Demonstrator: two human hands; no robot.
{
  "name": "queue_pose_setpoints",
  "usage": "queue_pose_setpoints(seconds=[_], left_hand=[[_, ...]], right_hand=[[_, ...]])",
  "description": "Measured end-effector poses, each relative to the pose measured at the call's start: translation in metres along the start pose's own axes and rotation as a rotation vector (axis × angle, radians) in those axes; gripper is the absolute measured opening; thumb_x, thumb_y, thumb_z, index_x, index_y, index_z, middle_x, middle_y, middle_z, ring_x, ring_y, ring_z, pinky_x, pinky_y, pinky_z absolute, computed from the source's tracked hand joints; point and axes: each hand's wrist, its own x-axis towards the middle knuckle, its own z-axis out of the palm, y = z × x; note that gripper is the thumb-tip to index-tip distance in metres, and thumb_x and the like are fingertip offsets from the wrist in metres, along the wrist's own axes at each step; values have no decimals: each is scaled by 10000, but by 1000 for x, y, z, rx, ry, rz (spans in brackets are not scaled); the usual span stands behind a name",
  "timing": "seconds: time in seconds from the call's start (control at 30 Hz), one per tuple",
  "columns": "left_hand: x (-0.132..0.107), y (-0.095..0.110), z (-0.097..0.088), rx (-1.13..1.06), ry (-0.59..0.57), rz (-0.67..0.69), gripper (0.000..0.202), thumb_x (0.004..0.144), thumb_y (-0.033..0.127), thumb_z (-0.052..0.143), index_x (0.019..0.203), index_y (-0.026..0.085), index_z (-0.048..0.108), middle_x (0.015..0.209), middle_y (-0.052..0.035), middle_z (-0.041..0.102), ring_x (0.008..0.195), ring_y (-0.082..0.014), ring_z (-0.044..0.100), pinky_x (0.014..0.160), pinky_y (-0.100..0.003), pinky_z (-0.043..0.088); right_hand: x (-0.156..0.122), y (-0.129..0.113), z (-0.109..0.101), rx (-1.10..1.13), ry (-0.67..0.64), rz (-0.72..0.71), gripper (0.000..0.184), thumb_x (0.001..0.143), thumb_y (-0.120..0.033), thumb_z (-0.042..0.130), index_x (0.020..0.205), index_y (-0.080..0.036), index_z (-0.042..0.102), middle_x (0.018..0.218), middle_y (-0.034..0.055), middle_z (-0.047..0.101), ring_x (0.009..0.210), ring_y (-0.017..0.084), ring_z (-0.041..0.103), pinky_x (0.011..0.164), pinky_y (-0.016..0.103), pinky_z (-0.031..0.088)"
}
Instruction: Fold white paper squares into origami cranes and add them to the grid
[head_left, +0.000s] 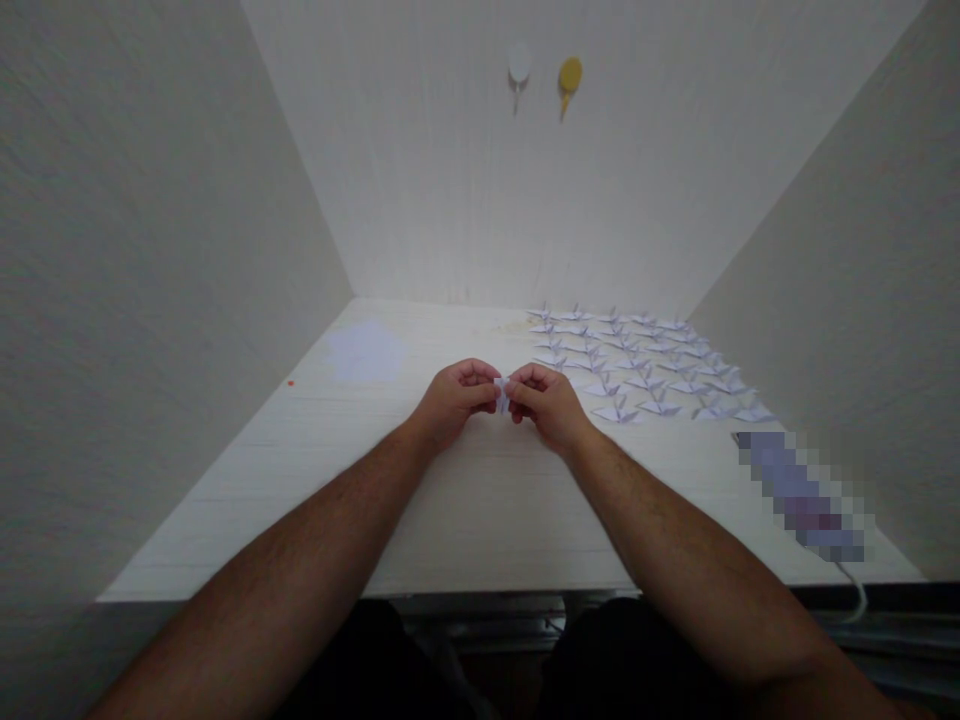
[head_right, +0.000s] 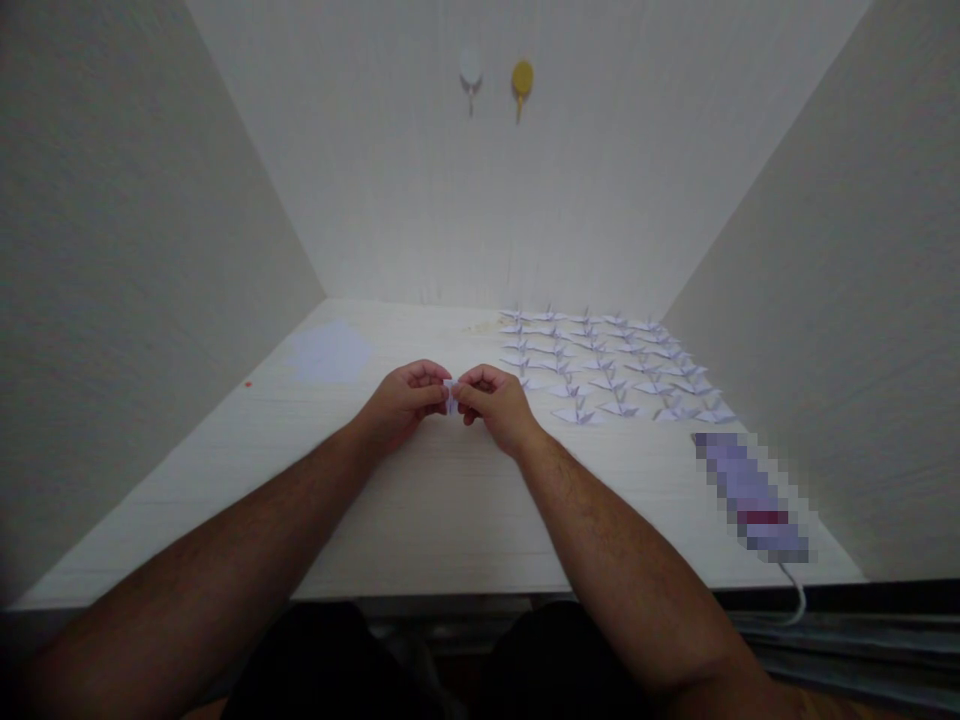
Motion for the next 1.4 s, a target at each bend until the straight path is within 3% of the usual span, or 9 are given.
queue_pose_setpoints(seconds=[0.23,0.4,0.53,0.83,1.03,1.23,1.4], left_hand=[[0,-1,0,17,-24,8,290,591,220,805,791,159,605,621,24,620,504,-94,569,513,-237,431],[-1,-2,2,120,4,157,284,636,185,772,760,189,517,595,51,592,512,-100,579,523,-234,441],[-3,0,6,223,54,238,206,656,180,748,723,175,553,612,28,615,537,-102,583,543,-241,453],[-3,-1,3,202,42,192,297,621,299,844,747,151,620,683,-33,691,637,-151,653,620,-283,510],[-2,1,3,238,103,224,267,627,284,822,739,144,624,643,-14,669,577,-120,622,573,-245,496],[-2,4,6,269,137,223,292,632,242,789,878,135,671,651,5,658,550,-96,588,537,-218,464],[-5,9,8,369,101,170,196,656,264,752,783,132,682,613,-6,648,523,-99,560,516,-223,439]], right_hand=[[-1,-4,1,8,25,33,289,644,-377,784,729,-199,572,547,-52,596,472,94,532,461,219,445],[1,-2,1,-16,59,4,239,664,-326,758,731,-200,567,550,-53,599,459,94,533,462,222,441],[3,0,1,-63,107,-58,215,678,-317,750,720,-194,578,531,-49,596,453,96,535,459,223,434],[0,-6,5,-214,152,-173,201,672,-301,746,706,-192,580,517,-43,585,442,92,519,438,222,404],[3,-6,6,-130,164,-175,267,636,-310,754,772,-205,549,566,-76,581,448,77,522,433,207,429],[2,-5,7,-126,172,-163,251,644,-277,738,787,-198,548,579,-76,585,443,75,526,424,204,423],[1,-6,7,-192,200,-148,251,648,-270,742,770,-196,535,562,-79,566,425,68,499,396,193,392]])
